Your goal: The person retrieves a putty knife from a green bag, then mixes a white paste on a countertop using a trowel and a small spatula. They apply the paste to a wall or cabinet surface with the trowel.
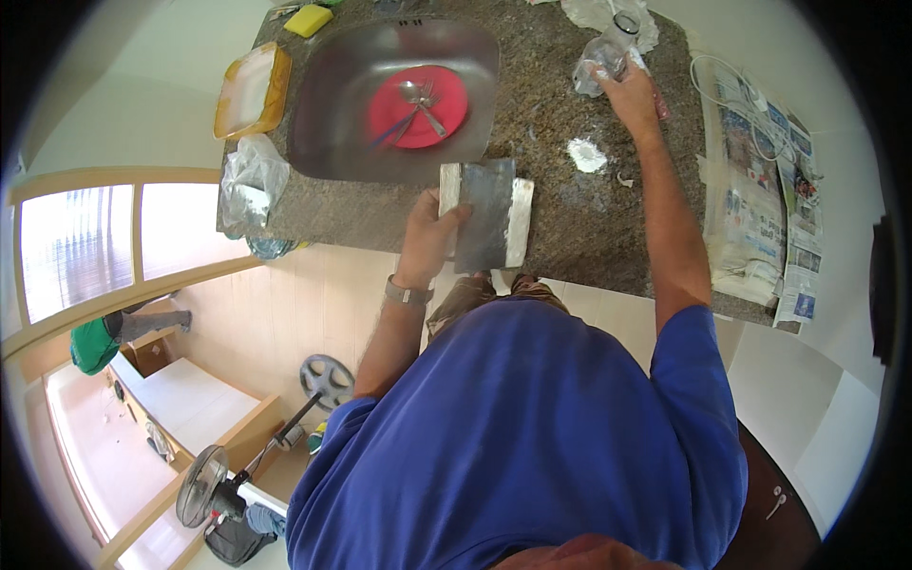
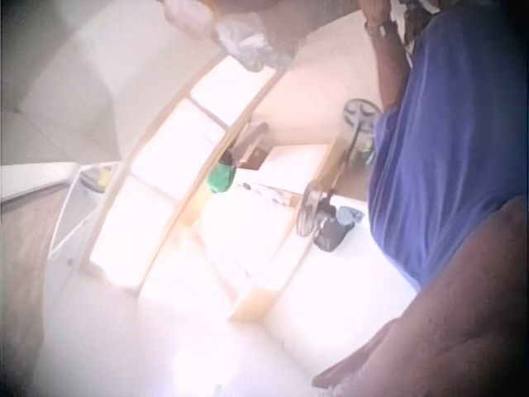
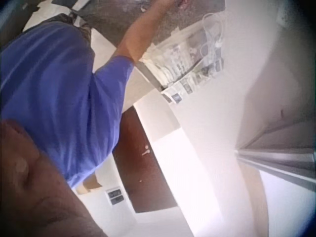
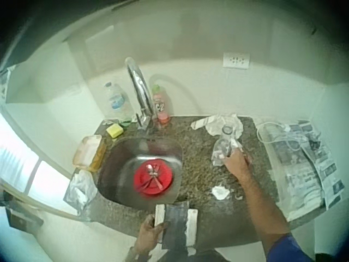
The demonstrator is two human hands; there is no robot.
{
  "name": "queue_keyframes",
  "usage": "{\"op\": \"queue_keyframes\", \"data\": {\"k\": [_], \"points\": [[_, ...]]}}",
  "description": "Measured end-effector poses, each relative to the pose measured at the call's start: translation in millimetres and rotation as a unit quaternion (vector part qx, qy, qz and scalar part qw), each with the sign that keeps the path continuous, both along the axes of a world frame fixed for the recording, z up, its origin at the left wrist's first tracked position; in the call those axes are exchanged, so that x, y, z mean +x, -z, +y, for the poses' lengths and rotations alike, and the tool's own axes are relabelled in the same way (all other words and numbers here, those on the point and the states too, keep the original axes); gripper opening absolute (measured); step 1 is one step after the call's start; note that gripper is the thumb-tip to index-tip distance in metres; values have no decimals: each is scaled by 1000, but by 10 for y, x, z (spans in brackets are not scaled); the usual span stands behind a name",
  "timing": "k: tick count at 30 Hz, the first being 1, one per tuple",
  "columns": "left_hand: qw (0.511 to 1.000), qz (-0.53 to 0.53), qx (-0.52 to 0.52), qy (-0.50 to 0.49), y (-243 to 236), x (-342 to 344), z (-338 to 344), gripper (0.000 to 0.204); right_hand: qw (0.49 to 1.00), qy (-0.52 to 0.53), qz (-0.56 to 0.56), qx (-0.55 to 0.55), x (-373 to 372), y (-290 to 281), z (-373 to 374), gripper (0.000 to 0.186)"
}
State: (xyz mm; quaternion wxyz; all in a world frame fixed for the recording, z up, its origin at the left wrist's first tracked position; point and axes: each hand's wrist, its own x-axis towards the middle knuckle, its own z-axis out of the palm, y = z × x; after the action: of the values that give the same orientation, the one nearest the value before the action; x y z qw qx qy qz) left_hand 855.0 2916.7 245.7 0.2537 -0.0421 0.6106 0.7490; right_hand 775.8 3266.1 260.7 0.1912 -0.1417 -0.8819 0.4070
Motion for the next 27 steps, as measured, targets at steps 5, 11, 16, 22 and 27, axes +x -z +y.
{"op": "queue_keyframes", "data": {"k": [5, 11, 16, 22, 27], "points": [[991, -54, 108, -61, -53, 21, 13, 25, 996, 60, 18, -66, 304, 44, -57, 57], [986, -57, 154, -35, -221, 178, 175, 27, 967, -82, -113, -214, 1463, -204, -1050, 42], [979, -42, 198, 32, -53, 342, 387, 33, 905, -45, -189, -379, 1774, -91, -1251, 26], [990, -28, 138, -22, 2, 130, 268, 20, 880, 100, -41, -462, 2118, 20, -694, 20], [997, 57, 5, -50, 98, -215, 116, 20, 888, 168, -55, -425, 2014, -3, -467, 18]]}}
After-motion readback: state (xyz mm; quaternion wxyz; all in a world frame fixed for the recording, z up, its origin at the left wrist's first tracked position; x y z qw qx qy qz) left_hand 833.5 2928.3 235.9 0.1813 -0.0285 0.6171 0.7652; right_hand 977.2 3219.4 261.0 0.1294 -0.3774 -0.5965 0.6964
